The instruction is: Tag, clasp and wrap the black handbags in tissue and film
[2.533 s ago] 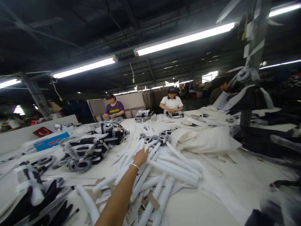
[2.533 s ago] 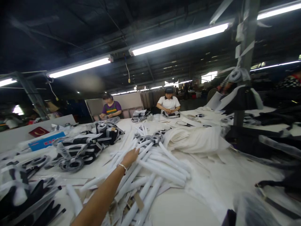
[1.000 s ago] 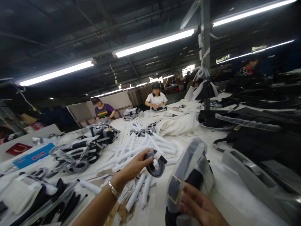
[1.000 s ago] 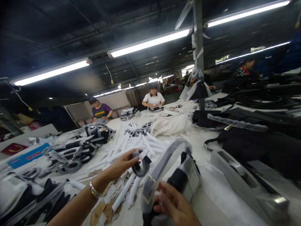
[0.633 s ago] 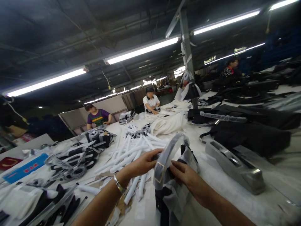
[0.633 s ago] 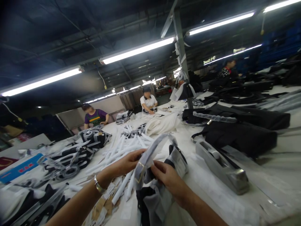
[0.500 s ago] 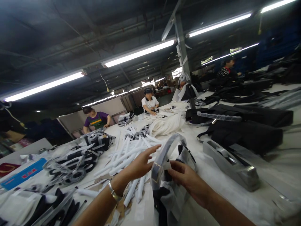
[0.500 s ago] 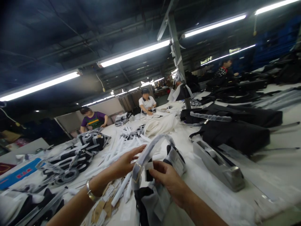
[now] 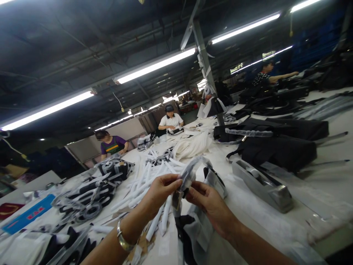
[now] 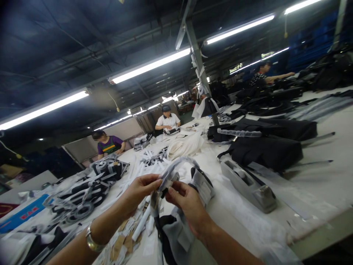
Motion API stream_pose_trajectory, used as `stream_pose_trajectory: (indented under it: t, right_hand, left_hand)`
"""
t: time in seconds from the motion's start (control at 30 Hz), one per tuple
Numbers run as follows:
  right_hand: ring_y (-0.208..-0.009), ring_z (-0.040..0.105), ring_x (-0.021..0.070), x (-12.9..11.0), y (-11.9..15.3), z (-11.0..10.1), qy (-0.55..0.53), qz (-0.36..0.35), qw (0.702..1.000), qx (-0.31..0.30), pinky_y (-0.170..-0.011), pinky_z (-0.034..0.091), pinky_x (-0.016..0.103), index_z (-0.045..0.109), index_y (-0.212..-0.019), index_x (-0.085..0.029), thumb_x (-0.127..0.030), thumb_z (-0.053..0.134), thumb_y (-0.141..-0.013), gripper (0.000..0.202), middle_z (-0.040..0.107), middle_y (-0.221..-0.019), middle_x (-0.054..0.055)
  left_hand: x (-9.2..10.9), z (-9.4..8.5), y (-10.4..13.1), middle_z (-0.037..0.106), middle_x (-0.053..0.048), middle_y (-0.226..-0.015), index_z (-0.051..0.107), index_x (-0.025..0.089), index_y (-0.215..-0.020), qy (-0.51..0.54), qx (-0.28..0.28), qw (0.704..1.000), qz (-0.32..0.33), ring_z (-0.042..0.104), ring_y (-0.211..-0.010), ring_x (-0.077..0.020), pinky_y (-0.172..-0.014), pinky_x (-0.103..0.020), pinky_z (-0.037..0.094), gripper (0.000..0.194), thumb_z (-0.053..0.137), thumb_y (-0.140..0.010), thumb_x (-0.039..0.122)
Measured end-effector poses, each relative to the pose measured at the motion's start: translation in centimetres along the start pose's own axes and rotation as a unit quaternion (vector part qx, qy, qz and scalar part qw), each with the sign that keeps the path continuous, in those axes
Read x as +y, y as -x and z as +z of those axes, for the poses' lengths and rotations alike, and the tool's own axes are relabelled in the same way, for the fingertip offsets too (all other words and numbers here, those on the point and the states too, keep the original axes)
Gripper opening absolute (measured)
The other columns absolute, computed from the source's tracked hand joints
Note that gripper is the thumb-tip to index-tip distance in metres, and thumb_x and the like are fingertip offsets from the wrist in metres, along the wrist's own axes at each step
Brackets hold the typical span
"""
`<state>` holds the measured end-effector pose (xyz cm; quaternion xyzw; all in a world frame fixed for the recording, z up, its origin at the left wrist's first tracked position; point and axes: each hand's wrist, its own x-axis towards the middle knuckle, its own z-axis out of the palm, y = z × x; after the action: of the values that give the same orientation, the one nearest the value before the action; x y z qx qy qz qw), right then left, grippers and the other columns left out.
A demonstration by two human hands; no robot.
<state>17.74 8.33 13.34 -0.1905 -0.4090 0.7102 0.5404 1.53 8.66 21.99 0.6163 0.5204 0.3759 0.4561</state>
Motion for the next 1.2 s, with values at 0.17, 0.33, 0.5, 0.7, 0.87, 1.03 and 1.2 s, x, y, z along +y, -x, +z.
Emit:
stream_pose_trajectory:
  t: [0.17, 0.33, 0.5, 0.7, 0.87, 1.03, 1.2]
  right_hand:
    - [-0.092, 0.068, 0.0200, -0.4, 0.2, 0.9, -0.035, 0.004, 0.999, 0.021, -0.097, 0.051, 0.037, 0.074, -0.108, -0.018, -0.050, 0.083, -0.074, 0.047, 0.074, -0.104, 0.007]
    - [-0.093, 0.067, 0.0199, -0.9, 0.7, 1.2, -0.026, -0.019, 0.999, 0.016, -0.096, 0.051, 0.035, 0.073, -0.110, -0.018, -0.048, 0.080, -0.079, 0.044, 0.073, -0.107, 0.008]
    - [-0.092, 0.067, 0.0206, -1.1, 0.7, 0.5, 0.006, -0.022, 0.999, 0.039, -0.089, 0.055, 0.035, 0.073, -0.106, -0.019, -0.048, 0.081, -0.077, 0.042, 0.072, -0.104, 0.006]
    - [-0.085, 0.071, 0.0230, -1.1, 0.7, -0.2, 0.109, -0.055, 0.993, -0.004, -0.082, 0.058, 0.037, 0.074, -0.112, -0.021, -0.047, 0.077, -0.081, 0.041, 0.074, -0.095, 0.006]
    - [-0.094, 0.070, 0.0241, -1.0, 2.4, -4.5, 0.332, -0.134, 0.933, 0.034, -0.083, 0.055, 0.034, 0.076, -0.108, -0.026, -0.037, 0.069, -0.088, 0.024, 0.075, -0.106, 0.005]
    - [-0.089, 0.071, 0.0227, -0.1, 5.1, -12.5, 0.530, -0.116, 0.835, 0.097, -0.078, 0.056, 0.033, 0.077, -0.105, -0.028, -0.034, 0.061, -0.093, 0.021, 0.076, -0.102, 0.003]
    - [-0.087, 0.069, 0.0246, -1.2, 8.6, -20.1, 0.612, -0.100, 0.762, 0.186, -0.079, 0.054, 0.036, 0.075, -0.097, -0.026, -0.039, 0.056, -0.095, 0.024, 0.075, -0.098, 0.006]
  left_hand:
    - [-0.5, -0.5, -0.5, 0.069, -0.002, -0.085, 0.071, 0.016, -0.103, -0.008, 0.034, 0.999, 0.006, 0.062, -0.077, -0.0168, -0.075, -0.027, 0.046, 0.052, 0.087, -0.065, 0.048]
    - [-0.3, -0.3, 0.0, 0.070, -0.004, -0.087, 0.072, 0.015, -0.101, -0.018, -0.016, 0.999, -0.024, 0.061, -0.074, -0.0151, -0.067, -0.024, 0.044, 0.047, 0.080, -0.074, 0.054]
    - [-0.6, 0.4, 0.7, 0.072, -0.004, -0.091, 0.073, 0.018, -0.101, 0.009, -0.080, 0.997, -0.013, 0.064, -0.083, -0.0186, -0.079, -0.027, 0.048, 0.043, 0.067, -0.085, 0.057]
    - [-1.9, 1.3, 0.9, 0.074, -0.006, -0.095, 0.072, 0.018, -0.108, 0.076, -0.041, 0.996, 0.002, 0.067, -0.088, -0.0219, -0.080, -0.029, 0.051, 0.045, 0.068, -0.086, 0.056]
    - [-2.7, 0.8, 1.0, 0.075, -0.005, -0.092, 0.072, 0.018, -0.106, 0.126, 0.031, 0.991, -0.039, 0.070, -0.086, -0.0211, -0.075, -0.027, 0.054, 0.046, 0.074, -0.080, 0.056]
    - [-2.9, -1.4, 0.0, 0.077, -0.002, -0.090, 0.073, 0.017, -0.099, 0.192, 0.161, 0.966, -0.058, 0.068, -0.070, -0.0143, -0.063, -0.020, 0.055, 0.048, 0.085, -0.068, 0.052]
    - [-2.0, -2.7, 0.5, 0.075, 0.006, -0.071, 0.073, 0.023, -0.086, 0.213, 0.296, 0.925, -0.105, 0.064, -0.054, -0.0119, -0.052, -0.019, 0.056, 0.033, 0.086, -0.063, 0.044]
